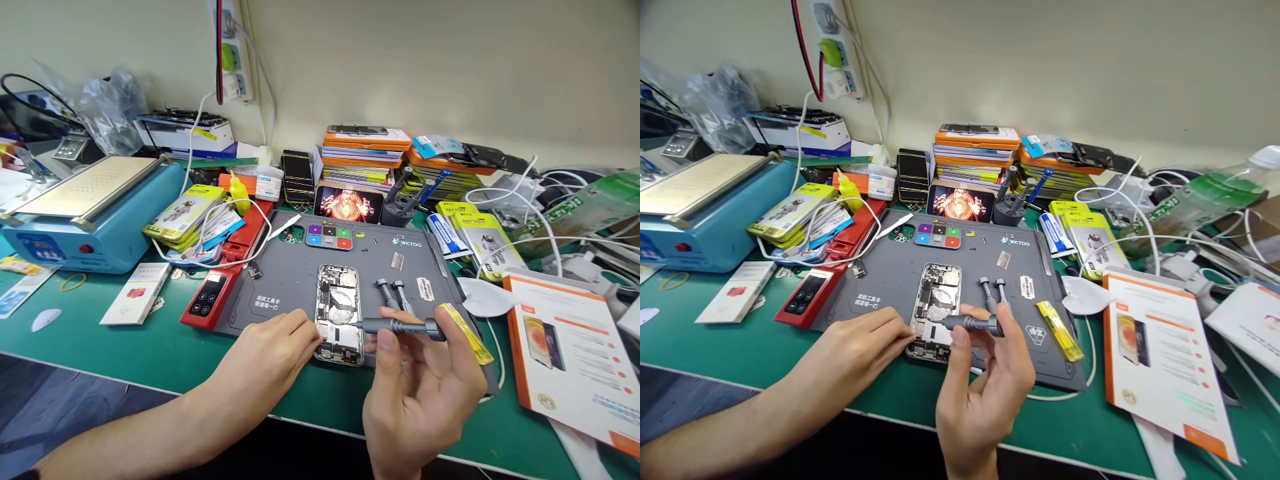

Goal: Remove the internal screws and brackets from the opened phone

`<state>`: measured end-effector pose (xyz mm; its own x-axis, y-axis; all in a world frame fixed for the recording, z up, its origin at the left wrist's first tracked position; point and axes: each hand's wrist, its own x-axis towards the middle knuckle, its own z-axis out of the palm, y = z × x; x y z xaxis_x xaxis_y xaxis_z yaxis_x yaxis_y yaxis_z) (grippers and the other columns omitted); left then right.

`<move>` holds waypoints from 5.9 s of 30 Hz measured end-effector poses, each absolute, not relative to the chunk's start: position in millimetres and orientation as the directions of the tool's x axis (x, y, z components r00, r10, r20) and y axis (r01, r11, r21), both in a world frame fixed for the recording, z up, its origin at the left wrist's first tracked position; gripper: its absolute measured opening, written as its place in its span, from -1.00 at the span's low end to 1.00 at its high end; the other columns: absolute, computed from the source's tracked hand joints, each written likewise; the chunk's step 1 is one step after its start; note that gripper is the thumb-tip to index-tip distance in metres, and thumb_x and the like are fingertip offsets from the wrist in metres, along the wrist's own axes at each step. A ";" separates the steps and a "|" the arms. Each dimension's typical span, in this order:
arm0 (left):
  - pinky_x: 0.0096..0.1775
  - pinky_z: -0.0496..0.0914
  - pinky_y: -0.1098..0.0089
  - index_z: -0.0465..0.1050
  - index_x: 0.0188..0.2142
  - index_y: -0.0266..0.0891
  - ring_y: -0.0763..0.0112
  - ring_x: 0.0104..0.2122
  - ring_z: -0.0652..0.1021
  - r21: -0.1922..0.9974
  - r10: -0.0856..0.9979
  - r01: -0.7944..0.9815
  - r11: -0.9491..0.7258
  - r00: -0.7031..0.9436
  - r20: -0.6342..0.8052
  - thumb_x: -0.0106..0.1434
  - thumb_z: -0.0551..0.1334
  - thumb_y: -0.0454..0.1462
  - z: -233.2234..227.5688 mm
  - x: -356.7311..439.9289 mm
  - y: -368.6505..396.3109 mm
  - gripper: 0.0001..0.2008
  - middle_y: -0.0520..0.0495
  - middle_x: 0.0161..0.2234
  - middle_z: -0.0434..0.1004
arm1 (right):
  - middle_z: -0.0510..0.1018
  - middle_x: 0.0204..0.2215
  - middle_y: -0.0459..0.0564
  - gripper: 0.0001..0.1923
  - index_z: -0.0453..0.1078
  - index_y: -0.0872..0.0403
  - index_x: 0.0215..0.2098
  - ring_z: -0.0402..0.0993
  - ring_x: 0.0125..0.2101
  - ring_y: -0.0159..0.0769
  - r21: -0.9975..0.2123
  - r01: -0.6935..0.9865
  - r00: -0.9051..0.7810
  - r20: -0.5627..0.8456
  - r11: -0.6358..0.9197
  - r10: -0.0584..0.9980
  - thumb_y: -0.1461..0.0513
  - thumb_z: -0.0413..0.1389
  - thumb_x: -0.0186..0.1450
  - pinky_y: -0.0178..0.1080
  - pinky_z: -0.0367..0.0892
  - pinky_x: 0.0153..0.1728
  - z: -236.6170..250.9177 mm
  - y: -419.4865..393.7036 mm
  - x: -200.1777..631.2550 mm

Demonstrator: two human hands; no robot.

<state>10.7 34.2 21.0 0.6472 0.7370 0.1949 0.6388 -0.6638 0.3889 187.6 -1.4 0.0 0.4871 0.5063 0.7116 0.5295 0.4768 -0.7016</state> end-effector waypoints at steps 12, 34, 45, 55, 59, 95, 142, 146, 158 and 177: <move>-0.31 0.45 0.34 0.48 -0.21 -0.20 0.27 -0.30 0.66 0.397 0.739 0.634 -0.663 0.640 0.212 0.62 0.19 -0.34 19.7 10.1 36.0 -0.80 0.01 -0.27 0.58 | 0.71 -0.08 0.10 -0.21 0.34 -0.02 0.45 0.77 -0.22 -0.22 -0.715 0.498 0.494 0.699 0.490 0.517 0.51 0.31 0.33 -0.33 0.66 -0.40 5.5 0.2 188.1; -0.40 0.07 0.36 0.25 -0.42 -0.17 0.44 -0.54 0.32 0.775 0.717 0.410 -0.480 0.693 0.077 0.41 0.18 -0.31 20.1 -13.7 65.3 -0.76 0.09 -0.51 0.37 | 0.70 0.20 -0.04 -0.73 0.51 -0.05 0.01 0.69 0.19 -0.28 -0.638 0.611 -0.056 0.555 0.468 0.830 0.41 0.11 0.51 -0.32 0.57 0.20 -2.9 8.6 180.7; -0.54 0.21 0.52 0.16 -0.35 -0.13 0.53 -0.60 0.26 0.966 0.734 0.253 -0.050 0.666 -0.137 0.62 -0.01 0.07 16.3 -9.0 81.9 -0.55 0.20 -0.55 0.22 | 0.75 0.09 0.02 -0.74 0.51 -0.10 0.17 0.77 0.04 -0.19 -0.827 0.469 0.291 0.476 0.310 0.830 0.25 0.17 0.55 -0.19 0.69 0.04 3.3 -3.7 183.1; -0.41 0.55 0.50 0.57 0.18 -0.18 0.43 -0.38 0.63 0.971 0.686 0.127 0.204 0.689 -0.234 0.38 0.43 -0.12 12.8 -8.4 81.6 -0.57 -0.03 -0.21 0.68 | 0.67 0.11 0.10 -0.51 0.31 -0.19 0.42 0.75 -0.25 -0.25 -0.981 -0.035 0.510 0.148 0.193 0.847 0.06 0.17 0.57 -0.18 0.70 -0.24 12.7 -4.5 184.4; -0.32 0.55 0.50 0.73 0.04 -0.24 0.44 -0.38 0.65 0.965 0.646 0.142 0.223 0.720 -0.255 0.41 0.41 -0.13 13.9 -11.5 82.7 -0.69 -0.06 -0.30 0.72 | 0.67 0.08 0.08 -0.56 0.38 -0.19 0.37 0.73 -0.29 -0.27 -0.985 -0.059 0.450 0.120 0.164 0.885 0.05 0.16 0.57 -0.17 0.71 -0.25 15.0 -4.5 181.1; -0.30 0.62 0.51 0.79 0.00 -0.21 0.47 -0.42 0.70 0.921 0.654 -0.067 0.385 0.723 -0.221 0.49 0.40 -0.10 8.1 -15.2 83.2 -0.72 -0.15 -0.21 0.83 | 0.73 -0.06 0.02 -0.57 0.40 -0.17 0.31 0.76 -0.36 -0.24 -0.995 -0.026 0.388 0.082 0.100 0.918 0.09 0.27 0.51 -0.16 0.75 -0.26 12.5 -6.8 190.3; -0.29 0.58 0.54 0.79 -0.06 -0.25 0.48 -0.38 0.68 0.935 0.632 -0.068 0.349 0.753 -0.181 0.52 0.39 -0.15 9.5 -19.6 84.2 -0.76 -0.16 -0.18 0.83 | 0.72 -0.18 -0.06 -0.67 0.52 -0.19 0.21 0.72 -0.43 -0.34 -0.966 -0.221 0.380 0.040 0.132 0.924 0.16 0.29 0.50 -0.30 0.70 -0.37 21.5 1.6 188.7; -0.30 0.57 0.57 0.77 -0.06 -0.25 0.52 -0.38 0.68 0.934 0.636 -0.069 0.350 0.750 -0.182 0.53 0.38 -0.16 9.3 -19.7 83.7 -0.77 -0.14 -0.18 0.82 | 0.72 -0.18 -0.06 -0.68 0.53 -0.19 0.20 0.71 -0.43 -0.36 -0.965 -0.220 0.389 0.050 0.145 0.920 0.16 0.28 0.51 -0.33 0.69 -0.37 21.5 1.3 189.2; -0.31 0.57 0.60 0.76 -0.10 -0.29 0.56 -0.42 0.65 0.914 0.663 -0.083 0.396 0.715 -0.222 0.48 0.43 -0.19 15.9 -18.3 84.1 -0.80 -0.13 -0.22 0.81 | 0.73 -0.15 -0.08 -0.68 0.52 -0.22 0.22 0.73 -0.42 -0.39 -0.974 -0.169 0.396 0.073 0.150 0.915 0.16 0.26 0.52 -0.36 0.68 -0.34 18.2 -0.3 190.9; -0.35 0.54 0.61 0.78 -0.12 -0.25 0.57 -0.44 0.62 0.923 0.702 -0.073 0.377 0.673 -0.233 0.46 0.44 -0.22 17.2 -17.8 84.5 -0.85 -0.09 -0.23 0.81 | 0.72 -0.14 -0.06 -0.64 0.49 -0.19 0.26 0.71 -0.37 -0.38 -0.983 -0.084 0.500 0.101 0.164 0.860 0.15 0.27 0.52 -0.31 0.71 -0.30 16.9 -5.3 188.1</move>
<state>-17.8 84.5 17.2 0.6731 0.7018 -0.2333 -0.0728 0.3767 0.9235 188.1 -5.3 16.9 0.5003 0.8600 0.1009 -0.0835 0.1640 -0.9829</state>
